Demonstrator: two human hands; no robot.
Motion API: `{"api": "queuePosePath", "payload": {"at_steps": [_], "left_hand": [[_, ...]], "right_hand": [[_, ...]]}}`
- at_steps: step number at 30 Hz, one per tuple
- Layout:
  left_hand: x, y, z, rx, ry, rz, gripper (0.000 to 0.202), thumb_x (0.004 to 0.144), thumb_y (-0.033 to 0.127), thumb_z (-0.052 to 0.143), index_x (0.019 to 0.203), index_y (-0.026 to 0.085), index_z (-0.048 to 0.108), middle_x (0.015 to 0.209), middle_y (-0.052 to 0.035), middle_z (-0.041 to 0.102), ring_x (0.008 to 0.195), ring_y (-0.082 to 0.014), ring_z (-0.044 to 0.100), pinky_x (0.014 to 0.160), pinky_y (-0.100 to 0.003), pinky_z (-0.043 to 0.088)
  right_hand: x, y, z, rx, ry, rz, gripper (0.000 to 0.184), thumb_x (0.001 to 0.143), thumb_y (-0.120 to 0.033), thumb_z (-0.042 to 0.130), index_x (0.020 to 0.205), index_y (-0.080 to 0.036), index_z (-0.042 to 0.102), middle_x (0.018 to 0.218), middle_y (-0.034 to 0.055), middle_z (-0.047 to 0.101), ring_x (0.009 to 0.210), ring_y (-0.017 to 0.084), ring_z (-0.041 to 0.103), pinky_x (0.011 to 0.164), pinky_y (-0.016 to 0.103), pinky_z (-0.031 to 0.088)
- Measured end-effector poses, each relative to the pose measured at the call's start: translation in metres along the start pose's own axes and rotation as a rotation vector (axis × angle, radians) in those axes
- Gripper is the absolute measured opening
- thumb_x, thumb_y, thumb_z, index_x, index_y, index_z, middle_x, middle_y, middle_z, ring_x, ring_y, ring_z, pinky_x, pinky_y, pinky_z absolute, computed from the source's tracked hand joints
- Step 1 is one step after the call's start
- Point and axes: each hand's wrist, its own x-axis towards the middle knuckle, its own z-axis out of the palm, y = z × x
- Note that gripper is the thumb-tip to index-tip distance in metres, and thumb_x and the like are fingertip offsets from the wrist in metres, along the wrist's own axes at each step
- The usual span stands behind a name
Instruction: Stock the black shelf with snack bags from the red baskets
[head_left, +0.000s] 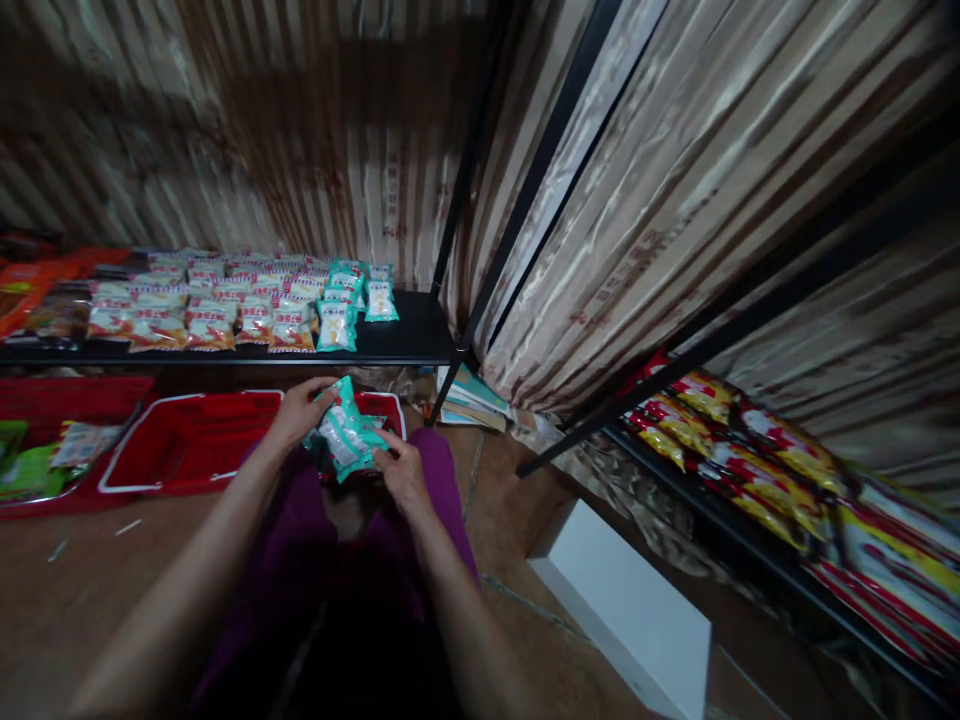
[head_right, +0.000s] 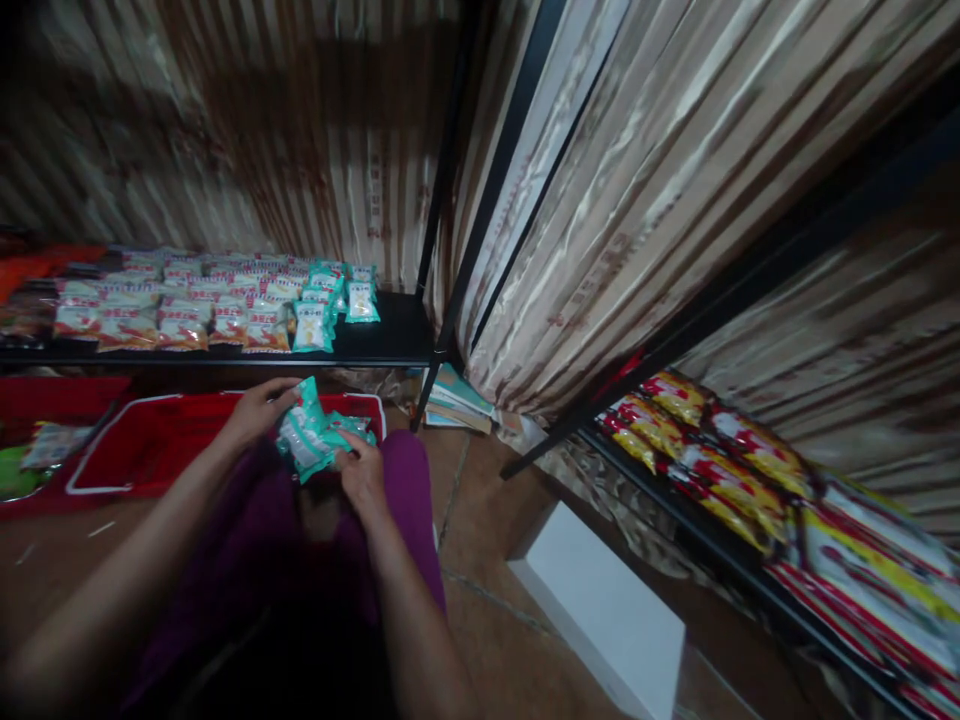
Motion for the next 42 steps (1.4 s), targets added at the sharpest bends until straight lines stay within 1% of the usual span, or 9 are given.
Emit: {"api": "queuePosePath", "payload": {"at_steps": [5, 8, 12, 16, 25, 30, 35, 39, 42], "left_hand": [[0.003, 0.005, 0.005, -0.141, -0.041, 0.014, 0.039, 0.059, 0.05, 0.071, 0.081, 0.017, 0.071, 0.072, -0.0007, 0.067, 0.065, -0.014, 0.057, 0.062, -0.023, 0.043], [0.003, 0.01, 0.005, -0.205, -0.066, -0.018, 0.032, 0.056, 0.044, 0.074, 0.073, 0.017, 0.068, 0.062, 0.0012, 0.062, 0.057, -0.0116, 0.052, 0.056, -0.022, 0.041], [0.001, 0.014, 0.007, -0.31, 0.052, -0.031, 0.023, 0.057, 0.036, 0.072, 0.065, 0.017, 0.062, 0.056, 0.0034, 0.056, 0.053, -0.0095, 0.048, 0.054, -0.021, 0.038], [0.001, 0.007, 0.01, -0.372, 0.188, -0.034, 0.019, 0.06, 0.033, 0.068, 0.064, 0.018, 0.059, 0.054, 0.005, 0.052, 0.051, -0.0079, 0.044, 0.051, -0.019, 0.035], [0.002, 0.002, 0.013, -0.587, 0.242, -0.03, 0.019, 0.058, 0.032, 0.067, 0.067, 0.018, 0.057, 0.055, 0.0067, 0.049, 0.049, -0.0062, 0.041, 0.05, -0.018, 0.032], [0.001, -0.002, 0.01, -0.746, 0.245, -0.072, 0.023, 0.054, 0.033, 0.071, 0.066, 0.017, 0.057, 0.054, 0.0065, 0.05, 0.05, -0.0066, 0.042, 0.051, -0.019, 0.033], [-0.003, -0.004, 0.005, -0.696, 0.17, -0.079, 0.024, 0.056, 0.035, 0.074, 0.068, 0.016, 0.062, 0.059, 0.0042, 0.056, 0.055, -0.0081, 0.047, 0.057, -0.02, 0.037], [-0.007, -0.003, 0.007, -0.705, 0.169, -0.213, 0.022, 0.058, 0.032, 0.073, 0.071, 0.017, 0.064, 0.063, 0.0024, 0.06, 0.059, -0.01, 0.052, 0.061, -0.022, 0.039], [-0.014, 0.0, 0.008, -0.776, 0.165, -0.299, 0.023, 0.06, 0.03, 0.07, 0.078, 0.017, 0.066, 0.073, -0.0005, 0.064, 0.068, -0.0117, 0.055, 0.066, -0.023, 0.04]], "right_hand": [[0.002, -0.006, -0.012, -0.029, 0.004, -0.022, 0.035, 0.065, -0.028, 0.063, 0.099, -0.025, 0.072, 0.094, -0.0018, 0.073, 0.083, 0.018, 0.065, 0.081, 0.031, 0.05], [0.001, -0.011, -0.014, -0.051, 0.014, -0.025, 0.033, 0.065, -0.028, 0.064, 0.097, -0.024, 0.073, 0.093, -0.0006, 0.074, 0.083, 0.018, 0.065, 0.078, 0.03, 0.051], [-0.001, -0.018, -0.012, -0.01, 0.034, -0.022, 0.041, 0.064, -0.029, 0.066, 0.104, -0.022, 0.069, 0.091, 0.0015, 0.073, 0.072, 0.016, 0.064, 0.068, 0.028, 0.052], [-0.002, -0.023, -0.006, 0.027, 0.07, -0.023, 0.038, 0.064, -0.033, 0.067, 0.099, -0.019, 0.069, 0.082, 0.0023, 0.073, 0.065, 0.016, 0.063, 0.062, 0.027, 0.051], [-0.005, -0.034, -0.002, -0.072, 0.129, -0.135, 0.033, 0.071, -0.036, 0.062, 0.098, -0.018, 0.061, 0.078, 0.0017, 0.072, 0.062, 0.016, 0.063, 0.058, 0.025, 0.048], [-0.007, -0.043, 0.001, -0.144, 0.163, -0.227, 0.027, 0.072, -0.038, 0.061, 0.089, -0.018, 0.065, 0.079, 0.0025, 0.072, 0.073, 0.019, 0.067, 0.066, 0.027, 0.05], [-0.007, -0.043, 0.0, -0.233, 0.25, -0.318, 0.024, 0.076, -0.037, 0.058, 0.086, -0.018, 0.068, 0.086, 0.0041, 0.073, 0.081, 0.02, 0.067, 0.075, 0.031, 0.051], [-0.005, -0.041, -0.003, -0.354, 0.285, -0.499, 0.021, 0.081, -0.029, 0.052, 0.088, -0.02, 0.07, 0.096, 0.0054, 0.072, 0.092, 0.019, 0.065, 0.088, 0.035, 0.048], [-0.006, -0.043, -0.003, -0.422, 0.278, -0.663, 0.02, 0.083, -0.023, 0.05, 0.086, -0.02, 0.07, 0.098, 0.006, 0.07, 0.095, 0.018, 0.064, 0.091, 0.036, 0.047]]}}
